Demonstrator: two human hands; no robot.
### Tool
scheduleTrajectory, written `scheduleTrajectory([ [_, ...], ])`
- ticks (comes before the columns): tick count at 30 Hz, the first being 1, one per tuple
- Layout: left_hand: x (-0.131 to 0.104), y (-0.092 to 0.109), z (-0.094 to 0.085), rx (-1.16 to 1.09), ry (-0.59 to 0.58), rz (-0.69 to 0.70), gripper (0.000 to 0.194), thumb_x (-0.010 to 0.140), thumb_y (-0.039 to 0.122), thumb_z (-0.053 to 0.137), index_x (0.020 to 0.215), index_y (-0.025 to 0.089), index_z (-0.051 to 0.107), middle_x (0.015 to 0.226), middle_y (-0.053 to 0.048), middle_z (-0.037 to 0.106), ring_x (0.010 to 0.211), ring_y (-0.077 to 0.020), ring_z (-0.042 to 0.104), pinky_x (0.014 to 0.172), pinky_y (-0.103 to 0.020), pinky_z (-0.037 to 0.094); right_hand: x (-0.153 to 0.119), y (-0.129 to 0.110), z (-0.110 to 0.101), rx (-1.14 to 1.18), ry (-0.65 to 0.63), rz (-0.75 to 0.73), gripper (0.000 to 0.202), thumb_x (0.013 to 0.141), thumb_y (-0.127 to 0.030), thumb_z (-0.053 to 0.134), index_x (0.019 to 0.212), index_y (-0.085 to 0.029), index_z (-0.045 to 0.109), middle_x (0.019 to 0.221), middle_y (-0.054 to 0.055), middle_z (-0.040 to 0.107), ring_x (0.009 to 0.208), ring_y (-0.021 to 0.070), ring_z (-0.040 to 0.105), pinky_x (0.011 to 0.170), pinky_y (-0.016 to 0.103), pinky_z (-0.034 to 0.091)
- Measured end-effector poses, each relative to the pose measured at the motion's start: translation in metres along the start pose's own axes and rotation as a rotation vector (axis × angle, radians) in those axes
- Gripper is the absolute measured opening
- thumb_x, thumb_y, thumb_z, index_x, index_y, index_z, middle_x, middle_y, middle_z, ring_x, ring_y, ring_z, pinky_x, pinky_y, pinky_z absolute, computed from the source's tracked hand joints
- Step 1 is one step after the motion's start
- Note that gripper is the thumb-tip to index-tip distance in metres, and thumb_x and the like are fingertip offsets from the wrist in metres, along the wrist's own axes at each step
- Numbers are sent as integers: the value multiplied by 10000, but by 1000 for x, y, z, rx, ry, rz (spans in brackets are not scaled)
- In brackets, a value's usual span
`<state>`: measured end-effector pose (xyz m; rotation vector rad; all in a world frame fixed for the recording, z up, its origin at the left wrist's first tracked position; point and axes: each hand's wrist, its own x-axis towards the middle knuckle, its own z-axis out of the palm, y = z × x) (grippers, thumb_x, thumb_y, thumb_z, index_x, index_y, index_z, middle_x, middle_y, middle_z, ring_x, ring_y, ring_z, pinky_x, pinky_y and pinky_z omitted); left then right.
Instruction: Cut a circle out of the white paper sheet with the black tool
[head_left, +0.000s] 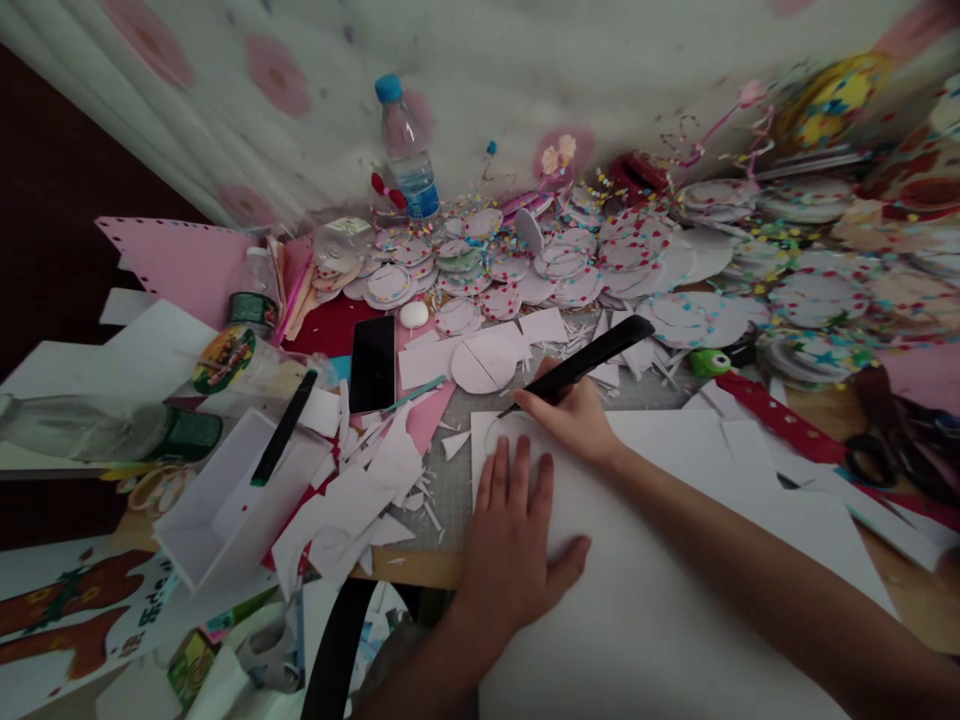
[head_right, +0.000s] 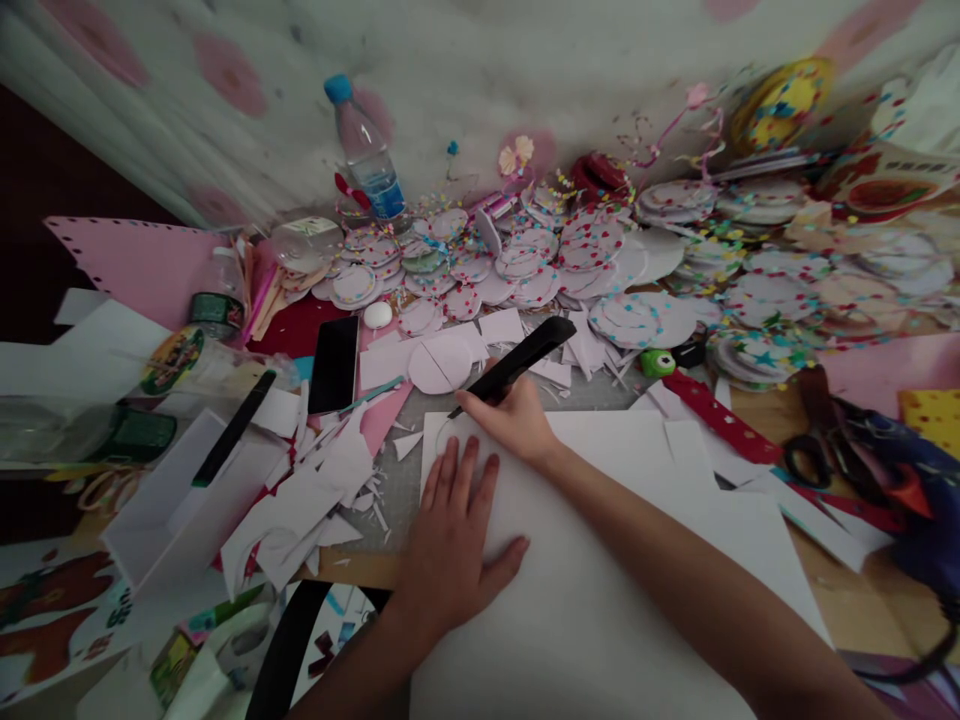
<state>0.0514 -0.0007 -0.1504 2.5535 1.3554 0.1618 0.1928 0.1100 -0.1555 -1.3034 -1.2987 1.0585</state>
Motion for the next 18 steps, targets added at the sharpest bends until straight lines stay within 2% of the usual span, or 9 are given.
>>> scheduleTrajectory([
  [5, 2, 0, 0, -1, -5, -2, 795, 872, 518, 523, 1499, 90, 289, 1597, -211, 163, 1475, -408, 67, 1146, -580, 257, 2, 4, -2, 12, -22, 23, 298, 704, -386, 680, 630, -218, 445, 550, -50, 423, 535, 107, 387, 474, 245, 308],
  [11, 2, 0, 0, -9, -6, -1, 800, 871, 524, 523, 1498, 84, 290, 1596, -214, 165, 1474, -412, 66, 1149, -582, 250, 2, 6, -4, 40, 42, 17, 304, 725, -370, 671, 615, -219, 431, 539, -59, 381, 530, 101, 358, 470, 240, 312],
  [18, 2, 0, 0, -7, -3, -5, 801, 865, 510, 540, 1497, 86, 290, 1598, -211, 158, 1476, -407, 57, 1152, -583, 245, 1, 4, -3, 20, 20, 19, 308, 712, -367, 674, 611, -221, 422, 537, -51, 405, 527, 102, 374, 456, 236, 313],
])
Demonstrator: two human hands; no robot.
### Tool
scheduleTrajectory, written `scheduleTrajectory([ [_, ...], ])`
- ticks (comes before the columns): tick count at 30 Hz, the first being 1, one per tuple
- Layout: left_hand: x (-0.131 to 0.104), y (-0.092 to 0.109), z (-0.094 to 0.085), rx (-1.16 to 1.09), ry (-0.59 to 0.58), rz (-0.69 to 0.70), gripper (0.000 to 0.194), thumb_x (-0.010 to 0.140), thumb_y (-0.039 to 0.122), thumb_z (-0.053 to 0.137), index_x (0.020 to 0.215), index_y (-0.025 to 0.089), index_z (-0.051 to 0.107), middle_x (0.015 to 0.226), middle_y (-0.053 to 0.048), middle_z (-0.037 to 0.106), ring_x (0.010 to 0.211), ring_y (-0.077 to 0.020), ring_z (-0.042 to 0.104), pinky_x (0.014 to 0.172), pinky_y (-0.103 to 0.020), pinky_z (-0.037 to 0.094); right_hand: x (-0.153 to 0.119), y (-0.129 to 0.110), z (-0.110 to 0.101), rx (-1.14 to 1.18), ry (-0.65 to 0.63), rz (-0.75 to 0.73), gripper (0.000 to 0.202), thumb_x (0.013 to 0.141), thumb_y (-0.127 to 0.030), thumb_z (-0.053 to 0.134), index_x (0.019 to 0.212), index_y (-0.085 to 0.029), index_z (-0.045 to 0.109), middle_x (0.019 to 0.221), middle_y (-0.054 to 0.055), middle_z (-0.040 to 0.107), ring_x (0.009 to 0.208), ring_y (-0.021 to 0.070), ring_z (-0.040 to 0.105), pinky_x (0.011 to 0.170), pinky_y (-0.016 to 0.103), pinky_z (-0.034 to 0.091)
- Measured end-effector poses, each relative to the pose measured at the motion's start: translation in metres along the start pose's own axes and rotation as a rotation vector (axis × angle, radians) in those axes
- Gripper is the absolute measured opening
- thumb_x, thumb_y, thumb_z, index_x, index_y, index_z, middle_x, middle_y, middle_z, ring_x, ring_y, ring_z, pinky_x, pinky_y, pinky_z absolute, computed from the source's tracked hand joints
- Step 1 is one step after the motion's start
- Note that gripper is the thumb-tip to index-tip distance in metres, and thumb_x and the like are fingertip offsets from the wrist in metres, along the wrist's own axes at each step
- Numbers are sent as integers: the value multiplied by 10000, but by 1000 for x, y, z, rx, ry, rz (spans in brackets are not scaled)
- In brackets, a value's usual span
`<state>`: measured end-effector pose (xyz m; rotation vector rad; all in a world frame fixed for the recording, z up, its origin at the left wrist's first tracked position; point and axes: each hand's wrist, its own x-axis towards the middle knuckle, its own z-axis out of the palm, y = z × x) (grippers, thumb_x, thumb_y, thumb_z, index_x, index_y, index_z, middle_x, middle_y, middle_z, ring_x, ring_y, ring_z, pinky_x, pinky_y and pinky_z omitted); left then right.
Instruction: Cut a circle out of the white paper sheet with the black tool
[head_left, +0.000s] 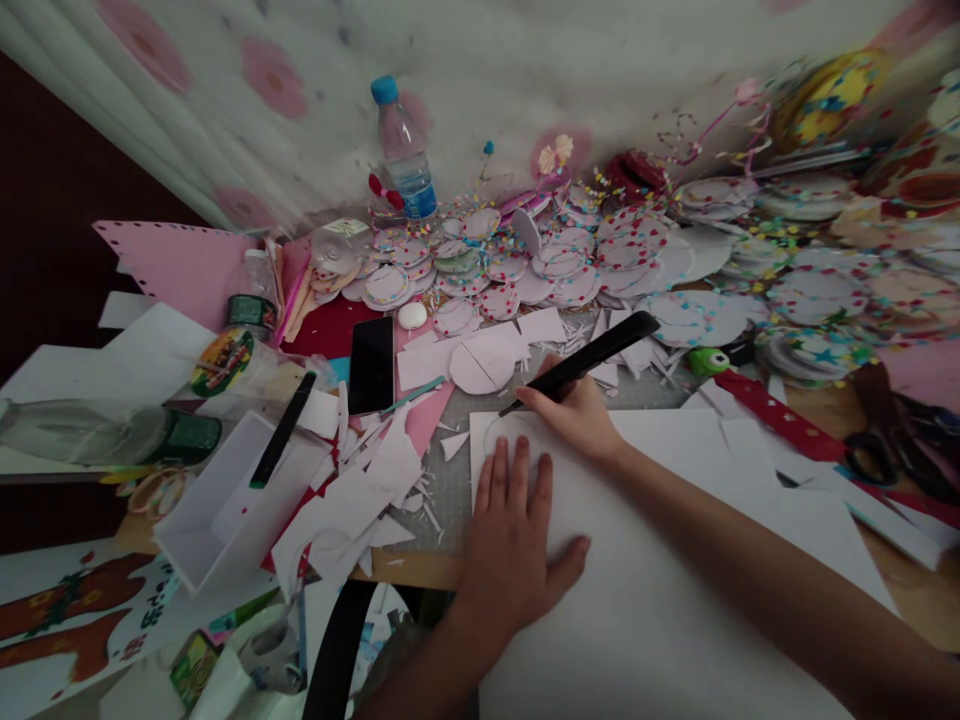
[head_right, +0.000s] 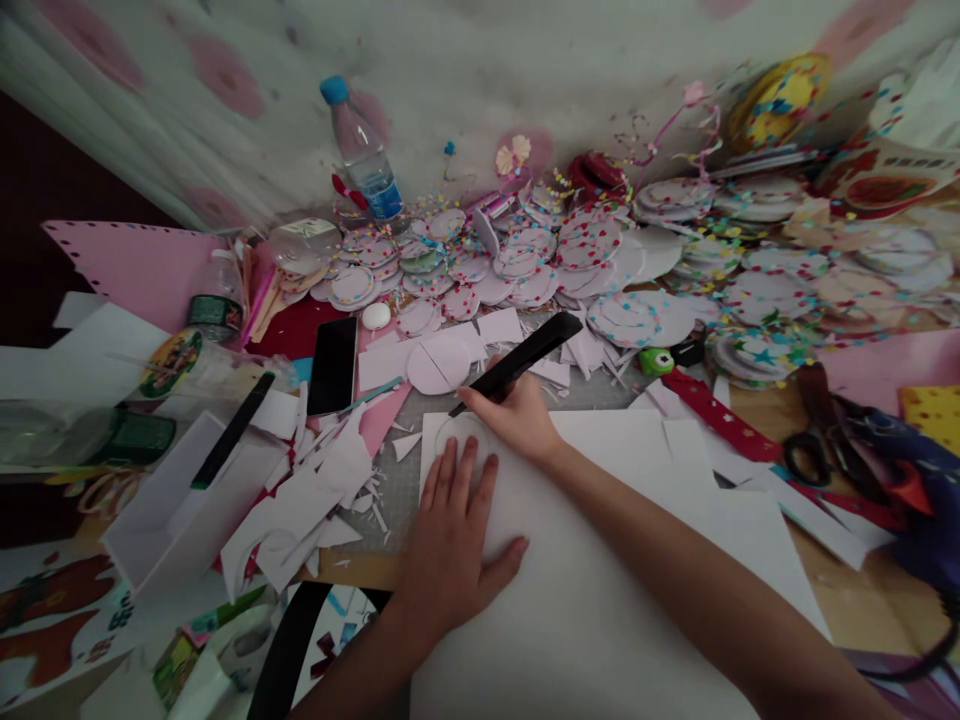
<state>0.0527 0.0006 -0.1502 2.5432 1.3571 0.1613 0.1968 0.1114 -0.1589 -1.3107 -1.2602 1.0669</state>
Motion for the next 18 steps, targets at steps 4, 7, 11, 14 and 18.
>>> scheduleTrajectory([
  [4, 0, 0, 0, -5, -4, 3, 804, 864, 515, 541, 1495, 83, 293, 1595, -215, 170, 1474, -411, 63, 1150, -583, 246, -2, 0, 1, -35, -6, -9, 302, 702, -376, 679, 626, -221, 431, 539, -53, 418, 517, 98, 379, 455, 237, 314],
  [7, 0, -1, 0, -3, 0, 7, 798, 865, 513, 541, 1492, 85, 299, 1594, -214, 175, 1474, -412, 64, 1146, -588, 249, -4, -1, 2, -44, 13, -13, 306, 697, -369, 680, 623, -223, 422, 533, -55, 412, 513, 97, 379, 458, 236, 318],
  [11, -1, -1, 1, -4, 15, 6, 801, 862, 512, 545, 1495, 92, 292, 1597, -204, 174, 1478, -403, 59, 1145, -588, 253, -6, -2, 3, -17, 27, -18, 311, 700, -361, 681, 623, -224, 413, 534, -57, 405, 511, 96, 375, 455, 235, 312],
  [14, -1, -1, 1, -3, 12, 1, 802, 861, 513, 543, 1496, 94, 290, 1598, -199, 176, 1478, -400, 59, 1146, -585, 255, -5, 0, 1, -7, 37, -26, 310, 696, -356, 679, 617, -227, 408, 533, -60, 388, 512, 100, 369, 454, 239, 303],
  [18, -1, 0, 0, 0, 16, 1, 803, 861, 505, 546, 1501, 96, 286, 1601, -194, 167, 1478, -399, 62, 1150, -575, 253, -2, 2, -3, 2, 112, -16, 298, 715, -341, 657, 601, -226, 407, 537, -56, 376, 533, 104, 364, 465, 240, 301],
])
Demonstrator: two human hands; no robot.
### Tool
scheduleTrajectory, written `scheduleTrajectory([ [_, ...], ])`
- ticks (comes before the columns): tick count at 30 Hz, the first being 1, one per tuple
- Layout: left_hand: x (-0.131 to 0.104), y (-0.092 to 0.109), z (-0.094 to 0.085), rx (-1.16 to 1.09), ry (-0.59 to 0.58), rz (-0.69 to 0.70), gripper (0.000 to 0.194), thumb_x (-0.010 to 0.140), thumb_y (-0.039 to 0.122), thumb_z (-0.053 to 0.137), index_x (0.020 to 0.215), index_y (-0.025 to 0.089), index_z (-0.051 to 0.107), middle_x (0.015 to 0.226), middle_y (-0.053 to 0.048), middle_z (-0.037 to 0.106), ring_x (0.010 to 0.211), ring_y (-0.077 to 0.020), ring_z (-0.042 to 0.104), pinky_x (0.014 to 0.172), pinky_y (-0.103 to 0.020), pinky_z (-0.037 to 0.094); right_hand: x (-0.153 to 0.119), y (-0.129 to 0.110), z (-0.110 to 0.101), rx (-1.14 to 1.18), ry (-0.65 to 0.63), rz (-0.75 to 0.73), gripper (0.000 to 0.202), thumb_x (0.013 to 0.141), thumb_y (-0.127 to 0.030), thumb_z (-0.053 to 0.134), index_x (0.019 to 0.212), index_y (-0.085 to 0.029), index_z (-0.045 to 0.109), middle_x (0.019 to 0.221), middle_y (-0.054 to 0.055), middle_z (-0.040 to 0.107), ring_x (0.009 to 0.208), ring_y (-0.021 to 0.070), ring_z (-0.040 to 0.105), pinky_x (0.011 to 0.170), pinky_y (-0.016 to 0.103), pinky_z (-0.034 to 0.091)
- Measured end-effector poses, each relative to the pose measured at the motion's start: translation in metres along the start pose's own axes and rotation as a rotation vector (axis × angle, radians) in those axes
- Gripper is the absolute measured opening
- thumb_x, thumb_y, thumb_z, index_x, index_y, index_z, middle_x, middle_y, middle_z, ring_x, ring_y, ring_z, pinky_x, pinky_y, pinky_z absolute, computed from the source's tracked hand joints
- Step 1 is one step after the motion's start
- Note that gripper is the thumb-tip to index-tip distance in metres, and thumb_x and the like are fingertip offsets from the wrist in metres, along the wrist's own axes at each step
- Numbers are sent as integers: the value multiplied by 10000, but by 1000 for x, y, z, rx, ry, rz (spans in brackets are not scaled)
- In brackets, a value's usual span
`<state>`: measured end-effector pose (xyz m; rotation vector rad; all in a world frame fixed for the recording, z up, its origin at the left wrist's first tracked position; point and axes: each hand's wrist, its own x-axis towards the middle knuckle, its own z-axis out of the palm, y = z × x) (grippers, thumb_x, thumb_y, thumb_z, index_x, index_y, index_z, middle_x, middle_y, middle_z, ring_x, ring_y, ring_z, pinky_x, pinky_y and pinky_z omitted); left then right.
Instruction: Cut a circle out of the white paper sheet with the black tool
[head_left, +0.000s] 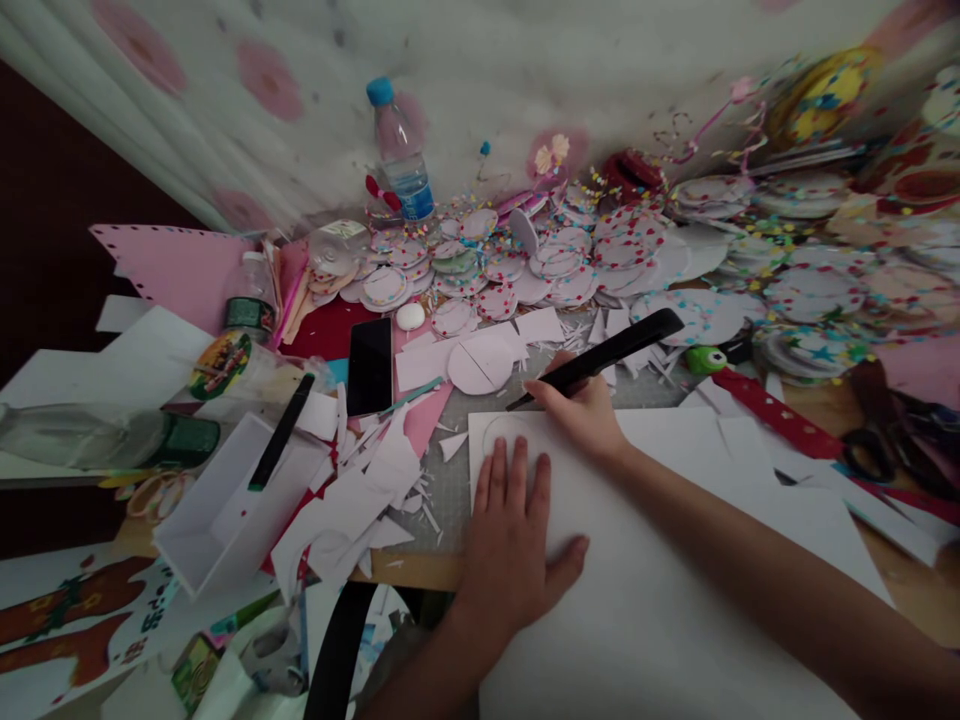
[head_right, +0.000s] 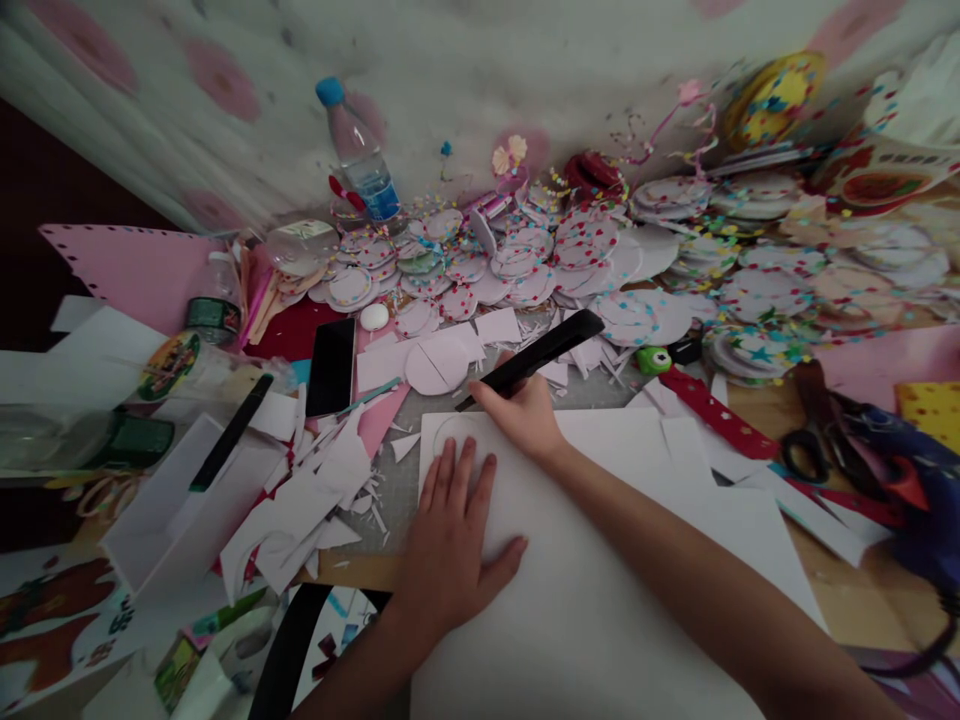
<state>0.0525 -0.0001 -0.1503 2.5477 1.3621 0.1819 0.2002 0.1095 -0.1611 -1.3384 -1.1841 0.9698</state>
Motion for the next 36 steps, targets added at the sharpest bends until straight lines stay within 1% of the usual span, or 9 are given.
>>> scheduleTrajectory([
  [2, 0, 0, 0, -3, 8, 1, 805, 856, 501, 555, 1499, 96, 291, 1601, -192, 170, 1478, -400, 65, 1152, -574, 251, 1, 1, -1, 6, -4, 2, 298, 715, -343, 661, 601, -223, 413, 539, -55, 382, 535, 104, 362, 465, 240, 302],
  [7, 1, 1, 0, -4, 3, 0, 808, 848, 500, 569, 1490, 83, 311, 1591, -209, 194, 1473, -414, 83, 1149, -578, 254, -1, -2, 2, -3, -62, 4, 308, 709, -360, 673, 608, -223, 417, 538, -57, 384, 516, 97, 360, 450, 237, 292],
  [16, 0, -1, 1, 11, -3, 7, 806, 864, 513, 537, 1502, 93, 279, 1599, -200, 172, 1479, -399, 45, 1148, -581, 253, -5, -6, 4, -73, -21, -41, 333, 699, -349, 666, 583, -235, 375, 500, -62, 364, 484, 96, 342, 436, 238, 273],
  [20, 1, -1, 1, 5, -2, 8, 806, 863, 514, 538, 1501, 93, 280, 1597, -202, 179, 1480, -397, 48, 1148, -578, 253, -6, -6, 4, -104, 1, -52, 354, 690, -365, 666, 561, -235, 363, 490, -60, 351, 483, 96, 331, 434, 237, 270],
  [28, 1, -1, 1, -4, 2, 6, 801, 862, 506, 544, 1498, 91, 287, 1598, -200, 176, 1479, -398, 51, 1149, -579, 250, -7, -7, 4, -119, 30, -57, 344, 696, -349, 661, 567, -240, 361, 500, -55, 351, 494, 104, 333, 438, 243, 281],
  [36, 0, -1, 0, -2, -7, 4, 801, 869, 511, 533, 1502, 91, 280, 1601, -200, 163, 1480, -396, 47, 1154, -573, 245, -9, -9, 3, -153, 39, -84, 351, 699, -342, 650, 546, -245, 349, 499, -46, 354, 496, 114, 326, 445, 260, 275],
])
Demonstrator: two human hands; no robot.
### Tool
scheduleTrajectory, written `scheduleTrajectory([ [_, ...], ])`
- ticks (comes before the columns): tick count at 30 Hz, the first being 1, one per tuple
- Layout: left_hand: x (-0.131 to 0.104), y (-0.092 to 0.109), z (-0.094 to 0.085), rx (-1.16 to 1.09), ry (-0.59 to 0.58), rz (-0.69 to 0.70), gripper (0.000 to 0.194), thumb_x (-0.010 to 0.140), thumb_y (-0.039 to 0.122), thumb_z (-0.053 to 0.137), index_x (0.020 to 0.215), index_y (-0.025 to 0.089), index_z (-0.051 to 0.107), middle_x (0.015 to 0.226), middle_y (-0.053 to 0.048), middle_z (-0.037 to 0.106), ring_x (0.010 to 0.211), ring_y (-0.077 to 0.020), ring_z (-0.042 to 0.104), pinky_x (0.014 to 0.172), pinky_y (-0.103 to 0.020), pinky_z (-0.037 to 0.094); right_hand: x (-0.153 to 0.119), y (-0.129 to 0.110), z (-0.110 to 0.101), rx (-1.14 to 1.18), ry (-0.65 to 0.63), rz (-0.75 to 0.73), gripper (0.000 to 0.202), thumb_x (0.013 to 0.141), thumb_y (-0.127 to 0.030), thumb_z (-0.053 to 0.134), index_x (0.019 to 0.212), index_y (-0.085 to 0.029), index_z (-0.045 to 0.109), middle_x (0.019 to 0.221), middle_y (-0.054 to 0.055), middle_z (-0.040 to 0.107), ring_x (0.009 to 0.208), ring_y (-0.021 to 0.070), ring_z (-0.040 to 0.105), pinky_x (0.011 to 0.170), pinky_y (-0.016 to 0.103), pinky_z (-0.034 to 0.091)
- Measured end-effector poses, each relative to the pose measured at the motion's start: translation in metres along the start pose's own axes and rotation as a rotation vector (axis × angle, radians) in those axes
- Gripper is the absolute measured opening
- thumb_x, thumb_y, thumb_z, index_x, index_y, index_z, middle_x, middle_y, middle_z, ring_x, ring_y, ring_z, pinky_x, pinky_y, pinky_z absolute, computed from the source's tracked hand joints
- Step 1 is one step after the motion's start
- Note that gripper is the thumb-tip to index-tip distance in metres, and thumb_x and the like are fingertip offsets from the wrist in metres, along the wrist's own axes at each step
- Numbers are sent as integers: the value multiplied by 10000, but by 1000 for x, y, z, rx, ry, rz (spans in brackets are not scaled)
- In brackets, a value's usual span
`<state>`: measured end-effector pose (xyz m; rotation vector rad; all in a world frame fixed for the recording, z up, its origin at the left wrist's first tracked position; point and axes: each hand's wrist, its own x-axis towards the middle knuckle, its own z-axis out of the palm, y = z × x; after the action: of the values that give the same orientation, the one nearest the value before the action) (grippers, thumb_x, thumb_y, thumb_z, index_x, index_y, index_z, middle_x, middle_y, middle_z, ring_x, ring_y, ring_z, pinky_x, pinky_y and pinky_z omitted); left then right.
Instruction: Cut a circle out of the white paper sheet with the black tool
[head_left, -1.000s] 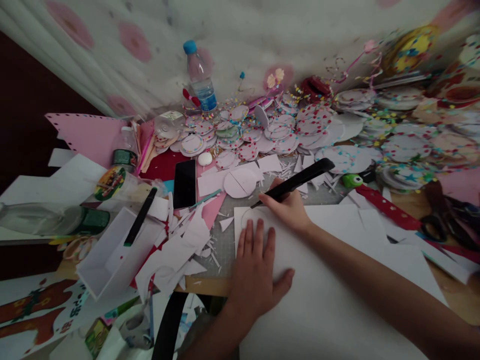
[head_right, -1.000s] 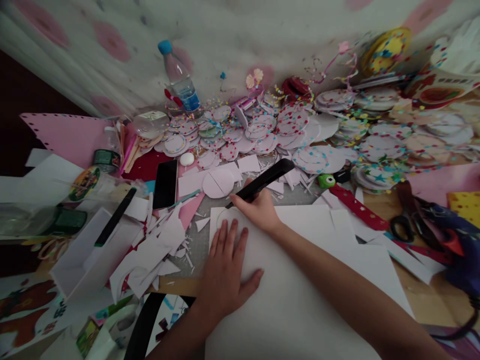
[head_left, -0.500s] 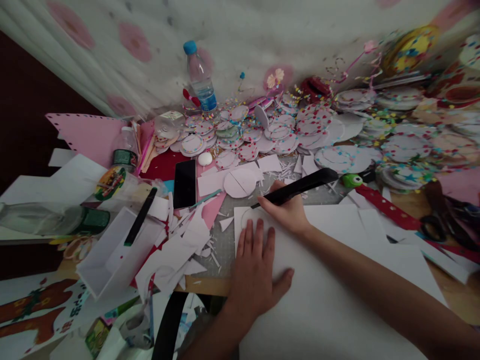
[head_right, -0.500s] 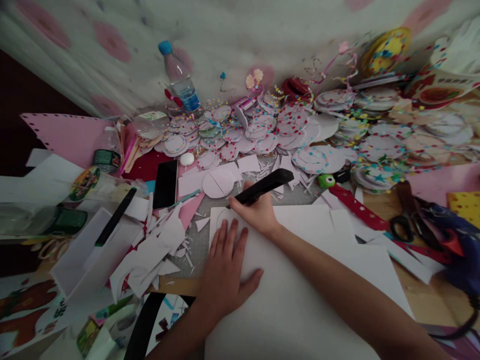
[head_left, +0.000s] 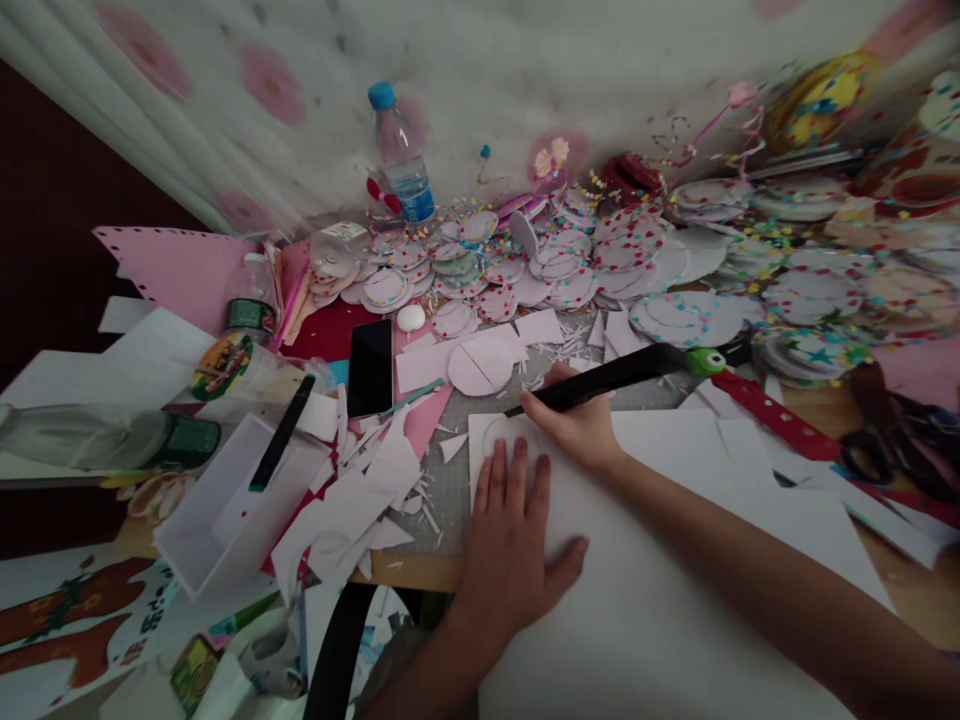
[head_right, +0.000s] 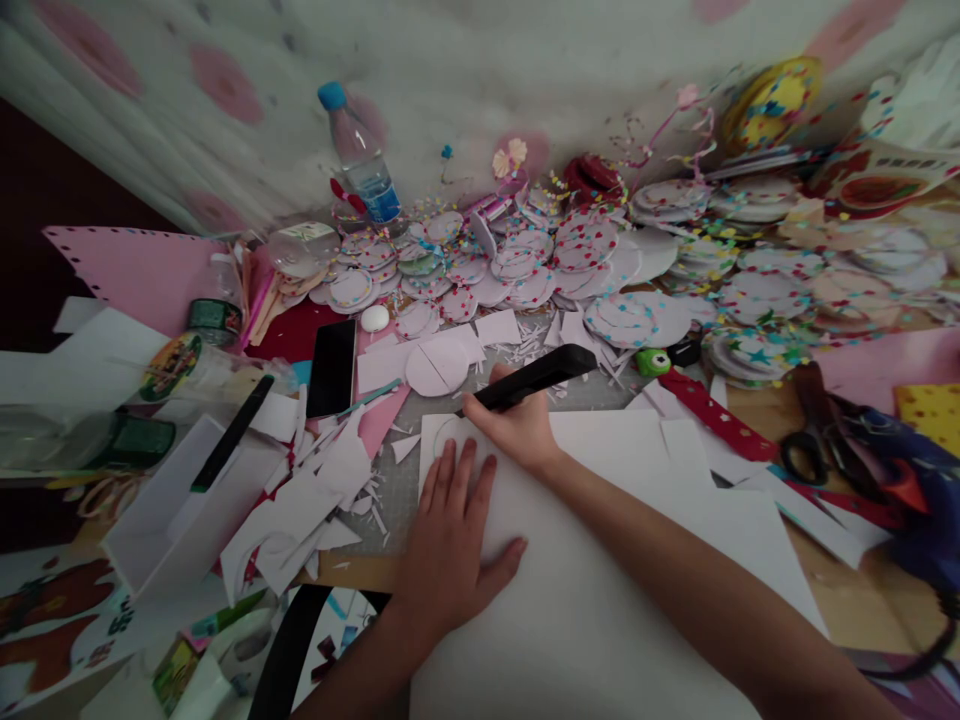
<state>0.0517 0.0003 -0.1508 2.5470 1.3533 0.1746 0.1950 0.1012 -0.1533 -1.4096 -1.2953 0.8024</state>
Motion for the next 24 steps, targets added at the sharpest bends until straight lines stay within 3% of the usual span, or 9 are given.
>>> scheduleTrajectory([
  [10, 0, 0, 0, -2, -1, -3, 800, 865, 512, 539, 1498, 90, 293, 1599, -201, 167, 1479, -398, 57, 1160, -566, 242, 4, 5, -1, -56, -5, -42, 320, 703, -324, 619, 561, -237, 345, 507, -58, 346, 502, 105, 330, 467, 248, 280],
  [17, 1, -1, 0, 0, -7, 2, 803, 861, 517, 535, 1497, 90, 292, 1599, -206, 162, 1478, -403, 42, 1152, -584, 246, 9, 15, -20, 22, -325, -185, 260, 751, -313, 686, 663, -211, 464, 558, -54, 451, 496, 90, 378, 464, 229, 318],
  [24, 0, 0, 1, 4, 5, 2, 804, 856, 515, 542, 1493, 90, 298, 1601, -208, 150, 1478, -405, 37, 1151, -586, 243, 16, 15, -32, -22, -440, -250, 234, 814, -350, 663, 691, -186, 552, 609, -12, 537, 549, 107, 453, 489, 236, 362],
])
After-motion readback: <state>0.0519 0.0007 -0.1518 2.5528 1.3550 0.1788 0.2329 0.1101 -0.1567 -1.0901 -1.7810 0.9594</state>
